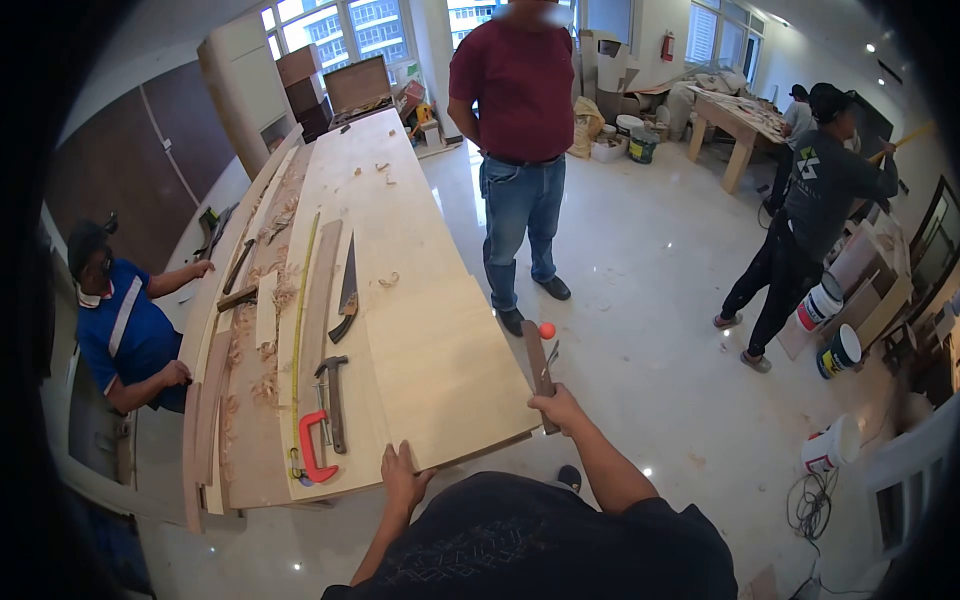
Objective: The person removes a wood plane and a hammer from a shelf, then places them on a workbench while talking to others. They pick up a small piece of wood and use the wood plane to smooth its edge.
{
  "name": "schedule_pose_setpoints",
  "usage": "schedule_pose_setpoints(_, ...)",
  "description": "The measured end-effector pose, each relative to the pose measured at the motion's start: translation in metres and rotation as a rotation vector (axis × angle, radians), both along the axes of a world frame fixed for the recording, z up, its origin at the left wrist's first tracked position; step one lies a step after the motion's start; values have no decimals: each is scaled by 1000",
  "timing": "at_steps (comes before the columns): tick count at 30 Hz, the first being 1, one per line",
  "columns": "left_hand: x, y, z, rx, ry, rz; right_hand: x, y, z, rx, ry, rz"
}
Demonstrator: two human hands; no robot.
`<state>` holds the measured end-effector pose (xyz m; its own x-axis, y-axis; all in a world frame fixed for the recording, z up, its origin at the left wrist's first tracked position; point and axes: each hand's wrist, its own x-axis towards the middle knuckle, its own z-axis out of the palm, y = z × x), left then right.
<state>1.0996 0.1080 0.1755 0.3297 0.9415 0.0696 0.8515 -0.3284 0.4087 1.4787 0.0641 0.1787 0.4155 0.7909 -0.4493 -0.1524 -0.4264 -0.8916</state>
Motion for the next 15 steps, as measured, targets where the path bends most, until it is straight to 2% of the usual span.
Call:
schedule_pose_setpoints(5,-8,8,-25,40,-65,-69,1,0,-2,-20,7,14)
schedule_pose_setpoints(15,-12,11,-19,18,-75,-97,-1,0,3,-32,15,70)
